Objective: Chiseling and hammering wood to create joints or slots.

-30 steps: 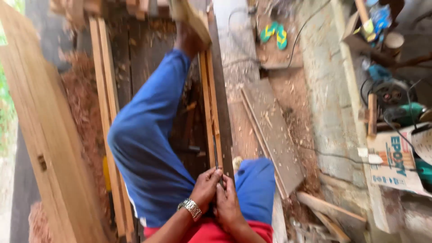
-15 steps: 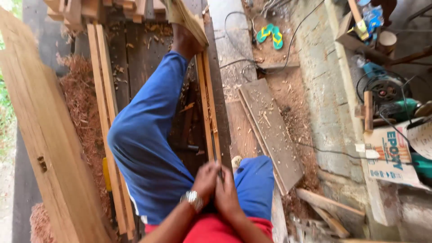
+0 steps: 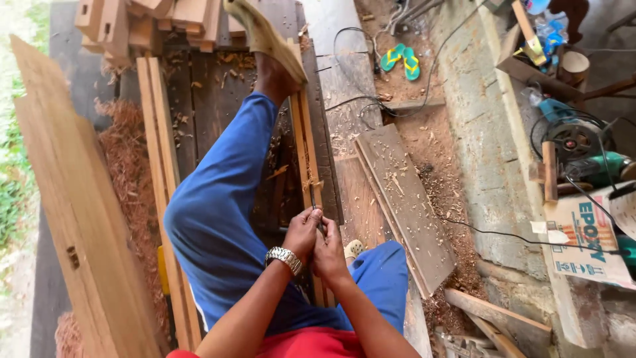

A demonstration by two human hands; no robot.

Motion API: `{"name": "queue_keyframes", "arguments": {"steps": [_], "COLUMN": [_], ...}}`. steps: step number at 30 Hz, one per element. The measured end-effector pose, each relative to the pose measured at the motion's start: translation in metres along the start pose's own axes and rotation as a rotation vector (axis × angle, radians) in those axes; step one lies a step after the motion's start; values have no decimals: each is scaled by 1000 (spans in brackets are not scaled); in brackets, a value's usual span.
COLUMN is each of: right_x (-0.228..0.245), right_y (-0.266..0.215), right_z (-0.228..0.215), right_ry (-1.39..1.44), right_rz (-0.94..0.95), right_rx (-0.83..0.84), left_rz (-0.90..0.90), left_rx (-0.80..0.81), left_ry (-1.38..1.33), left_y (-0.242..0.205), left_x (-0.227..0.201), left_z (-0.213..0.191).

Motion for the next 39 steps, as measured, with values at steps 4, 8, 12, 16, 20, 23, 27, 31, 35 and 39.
{"name": "queue_keyframes", "arguments": {"steps": [4, 8, 12, 16, 20, 23, 27, 31, 35, 39], "right_x": [-17, 2, 14, -9, 1, 0, -21, 49, 94, 109], "right_y": [-12, 35, 38, 22, 61, 40, 44, 94, 71, -5], "right_z": [-18, 4, 17, 4, 12, 10, 6, 35, 23, -5], "right_ry": [-316, -115, 36, 101, -15, 1, 16, 178, 315, 332], "right_rz": [-269, -195, -154, 11, -135, -118, -30, -51, -80, 197], "right_rx": [0, 11, 52, 14, 36, 48, 50, 82, 75, -125], "left_rz": [61, 156, 148, 50, 13, 99, 60, 194, 44, 181], "left_rx": [9, -60, -50, -29, -32, -27, -51, -161, -36, 173], "left_ry": [-21, 148, 89, 68, 71, 168, 170, 312, 278, 269], "left_y": [-11, 46, 56, 24, 78, 60, 50, 117, 61, 7], "left_x": [23, 2, -9, -6, -8, 8, 10, -47, -153, -103], "left_z": [2, 3, -2, 3, 2, 0, -2, 5, 30, 37]}}
Point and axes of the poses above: each hand's wrist, its own y-axis towards the middle knuckle, its own z-axis out of the palm, x = y × z, the point moved 4 cm from there along y, towards the middle knuckle, and after that the axes turned 6 degrees about -x, right-handed, at the moved point
